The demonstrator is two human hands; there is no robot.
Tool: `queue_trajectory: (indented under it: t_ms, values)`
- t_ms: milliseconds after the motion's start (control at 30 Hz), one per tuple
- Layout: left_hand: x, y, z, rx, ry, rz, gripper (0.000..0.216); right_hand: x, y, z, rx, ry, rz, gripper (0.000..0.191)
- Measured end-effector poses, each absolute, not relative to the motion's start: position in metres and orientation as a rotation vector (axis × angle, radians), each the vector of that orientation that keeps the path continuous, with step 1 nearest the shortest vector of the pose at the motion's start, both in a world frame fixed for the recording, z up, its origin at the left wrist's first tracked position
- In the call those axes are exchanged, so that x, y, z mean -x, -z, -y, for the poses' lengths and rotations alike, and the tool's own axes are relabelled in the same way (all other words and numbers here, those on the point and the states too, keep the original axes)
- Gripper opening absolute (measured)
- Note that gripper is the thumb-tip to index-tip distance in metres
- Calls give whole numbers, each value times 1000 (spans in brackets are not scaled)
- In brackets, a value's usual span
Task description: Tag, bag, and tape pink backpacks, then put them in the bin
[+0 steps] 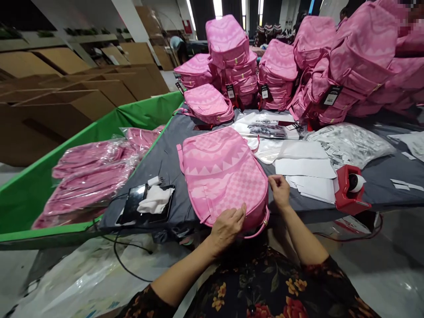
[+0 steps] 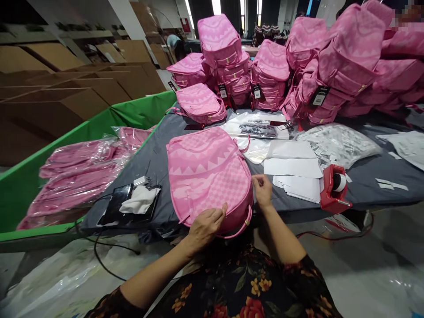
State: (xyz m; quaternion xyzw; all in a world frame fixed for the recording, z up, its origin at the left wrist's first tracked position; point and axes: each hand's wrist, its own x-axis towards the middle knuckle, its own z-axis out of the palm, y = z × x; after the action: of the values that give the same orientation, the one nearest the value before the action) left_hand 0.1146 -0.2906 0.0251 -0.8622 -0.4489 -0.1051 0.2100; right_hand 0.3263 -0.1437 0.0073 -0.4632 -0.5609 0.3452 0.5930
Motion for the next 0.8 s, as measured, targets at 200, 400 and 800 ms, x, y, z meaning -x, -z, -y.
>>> queue_trajectory:
  t_ms: [200,400,800]
  values:
    - [-109,-25,284,2354,395,1190,34,-272,-28,12,983,-1056,1515,42]
    - [-103,-37,257,2094,817,1296,29,-276,-5,19,1146,-834,1717,29]
    - [-167,-24,263,2822,58,1752,43,-324,70,201,1149,-616,1823,30]
